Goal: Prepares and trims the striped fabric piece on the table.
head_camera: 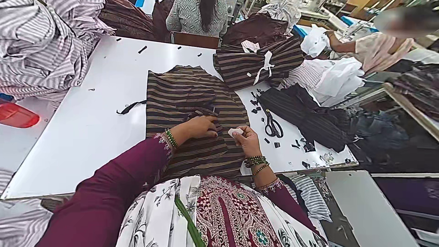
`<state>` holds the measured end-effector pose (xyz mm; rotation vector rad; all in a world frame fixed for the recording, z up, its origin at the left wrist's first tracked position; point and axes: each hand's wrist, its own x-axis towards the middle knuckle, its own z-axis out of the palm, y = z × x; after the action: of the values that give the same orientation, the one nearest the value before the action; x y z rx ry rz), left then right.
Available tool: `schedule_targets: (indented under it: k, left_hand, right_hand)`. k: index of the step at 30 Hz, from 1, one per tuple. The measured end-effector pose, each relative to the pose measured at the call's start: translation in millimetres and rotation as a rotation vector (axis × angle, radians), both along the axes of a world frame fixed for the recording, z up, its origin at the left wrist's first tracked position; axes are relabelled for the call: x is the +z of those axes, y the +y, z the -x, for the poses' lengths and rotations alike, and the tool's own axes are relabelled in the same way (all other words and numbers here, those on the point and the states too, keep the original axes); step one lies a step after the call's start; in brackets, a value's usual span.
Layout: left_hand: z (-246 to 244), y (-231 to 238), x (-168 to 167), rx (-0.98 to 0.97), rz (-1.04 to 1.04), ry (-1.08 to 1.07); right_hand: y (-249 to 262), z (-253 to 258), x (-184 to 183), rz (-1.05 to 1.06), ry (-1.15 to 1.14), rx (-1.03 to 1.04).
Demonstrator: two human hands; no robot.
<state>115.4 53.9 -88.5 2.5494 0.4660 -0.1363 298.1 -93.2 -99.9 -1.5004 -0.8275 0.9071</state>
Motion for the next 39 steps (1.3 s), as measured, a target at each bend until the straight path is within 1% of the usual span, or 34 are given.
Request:
schedule_targets:
  k: [4, 7, 11, 16, 20, 26, 32, 35, 39]
  left_hand:
    - [-23.8, 13.7, -12.4, 0.08, 0.209, -0.1]
    - [-30.5, 13.6, -15.8, 0.133, 0.3, -0.093]
    - [-33.8, 14.4, -13.2, 0.158, 0.327, -0.034]
    - [-38.6, 19.9, -14.6, 0.152, 0.342, -0.009]
    - [-39.5, 21.1, -14.9, 0.159, 0.315, 0.01]
    - [-39.3, 20.7, -13.1, 0.172, 0.314, 0.039]
    - [-39.7, 21.2, -9.9, 0.169, 0.321, 0.041]
    - [-39.5, 21.0, -9.6, 0.166, 0.318, 0.024]
    - [-38.4, 20.0, -10.0, 0.184, 0.349, 0.014]
  right_hand:
    - [17.4, 8.7, -2.1, -0.052, -0.049, 0.071]
    - [24.6, 11.9, -12.9, -0.041, -0.093, 0.087]
    - [26.3, 13.7, -20.4, -0.014, -0.097, 0.088]
    - [33.7, 11.6, -28.0, -0.112, -0.075, 0.031]
    - [37.0, 5.2, -38.4, -0.177, -0.209, 0.046]
    - [39.8, 8.7, -39.6, -0.135, -0.352, 0.113]
    - [45.9, 15.6, -33.5, -0.073, -0.547, 0.115]
    - [47.6, 16.2, -33.9, -0.062, -0.571, 0.119]
    - [36.8, 17.2, -28.6, -0.001, -0.562, 0.133]
